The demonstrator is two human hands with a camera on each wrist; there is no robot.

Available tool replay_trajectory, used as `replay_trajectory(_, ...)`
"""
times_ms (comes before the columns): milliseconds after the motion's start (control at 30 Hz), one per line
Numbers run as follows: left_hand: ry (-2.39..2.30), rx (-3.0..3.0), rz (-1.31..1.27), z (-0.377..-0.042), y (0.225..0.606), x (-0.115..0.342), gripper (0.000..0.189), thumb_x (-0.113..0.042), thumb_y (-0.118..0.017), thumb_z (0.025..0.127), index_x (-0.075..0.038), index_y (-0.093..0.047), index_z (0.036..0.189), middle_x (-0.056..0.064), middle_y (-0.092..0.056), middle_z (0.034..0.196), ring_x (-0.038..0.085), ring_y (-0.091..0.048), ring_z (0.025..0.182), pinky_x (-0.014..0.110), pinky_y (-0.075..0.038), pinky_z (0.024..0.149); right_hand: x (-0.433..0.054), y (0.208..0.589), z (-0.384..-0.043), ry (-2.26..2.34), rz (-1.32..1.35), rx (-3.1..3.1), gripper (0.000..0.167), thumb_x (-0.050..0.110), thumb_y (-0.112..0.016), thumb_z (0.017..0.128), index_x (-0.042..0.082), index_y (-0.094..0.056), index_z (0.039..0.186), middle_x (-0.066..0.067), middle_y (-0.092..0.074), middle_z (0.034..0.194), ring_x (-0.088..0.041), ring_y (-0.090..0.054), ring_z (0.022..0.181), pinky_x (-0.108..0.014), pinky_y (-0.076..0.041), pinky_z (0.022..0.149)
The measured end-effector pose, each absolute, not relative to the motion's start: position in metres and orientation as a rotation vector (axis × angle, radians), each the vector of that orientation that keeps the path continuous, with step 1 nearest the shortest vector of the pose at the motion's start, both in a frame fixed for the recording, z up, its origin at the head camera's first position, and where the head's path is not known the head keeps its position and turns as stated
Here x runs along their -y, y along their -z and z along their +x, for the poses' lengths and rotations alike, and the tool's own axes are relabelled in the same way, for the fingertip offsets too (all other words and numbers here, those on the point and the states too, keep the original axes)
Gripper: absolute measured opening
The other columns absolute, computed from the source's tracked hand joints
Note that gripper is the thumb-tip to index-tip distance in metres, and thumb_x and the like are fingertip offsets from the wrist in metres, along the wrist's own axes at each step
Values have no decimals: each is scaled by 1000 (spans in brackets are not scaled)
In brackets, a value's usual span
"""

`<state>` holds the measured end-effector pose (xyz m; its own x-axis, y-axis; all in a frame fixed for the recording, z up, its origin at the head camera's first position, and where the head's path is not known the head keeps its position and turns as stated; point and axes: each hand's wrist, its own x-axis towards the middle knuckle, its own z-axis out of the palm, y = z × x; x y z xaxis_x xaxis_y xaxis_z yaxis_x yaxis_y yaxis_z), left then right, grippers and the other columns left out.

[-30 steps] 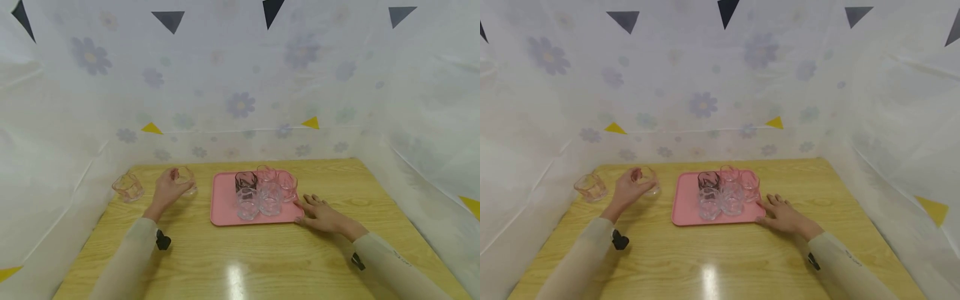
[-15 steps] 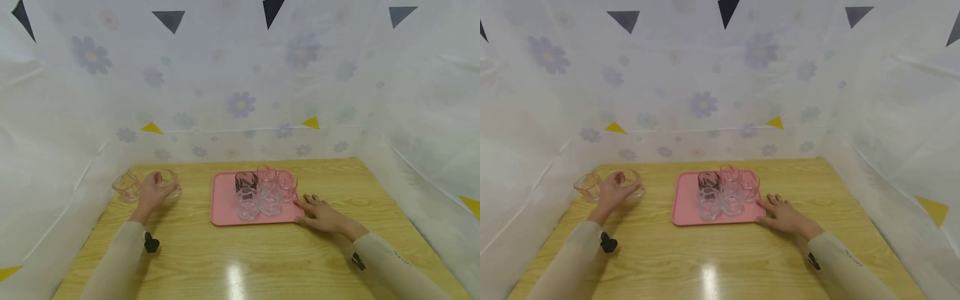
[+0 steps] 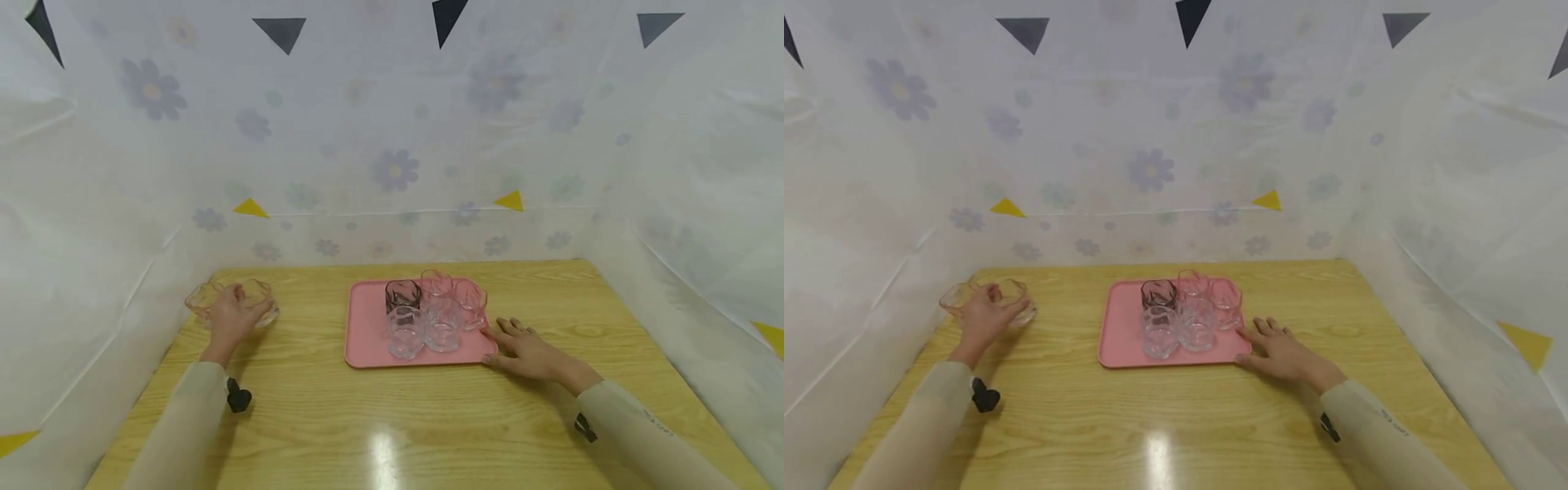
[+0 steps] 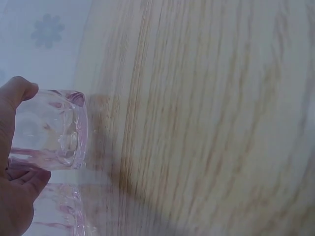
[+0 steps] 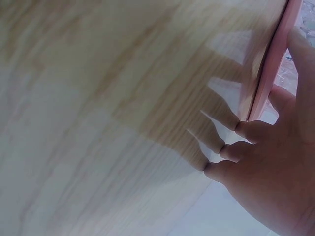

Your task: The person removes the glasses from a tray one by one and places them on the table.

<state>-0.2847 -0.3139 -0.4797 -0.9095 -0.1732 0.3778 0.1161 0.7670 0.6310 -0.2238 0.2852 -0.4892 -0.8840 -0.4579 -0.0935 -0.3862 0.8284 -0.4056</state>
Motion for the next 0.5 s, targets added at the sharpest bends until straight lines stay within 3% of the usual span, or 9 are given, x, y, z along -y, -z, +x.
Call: replay_trajectory(500, 848, 2493, 64, -288, 486, 315, 57, -30, -87, 87, -10, -36, 71, -4, -25, 53, 16, -23, 48, 32, -22, 48, -286, 492, -226, 552, -659, -2823, 76, 59, -56, 104, 15, -40, 164, -34, -25, 169, -61, -15, 156, -82, -14, 119)
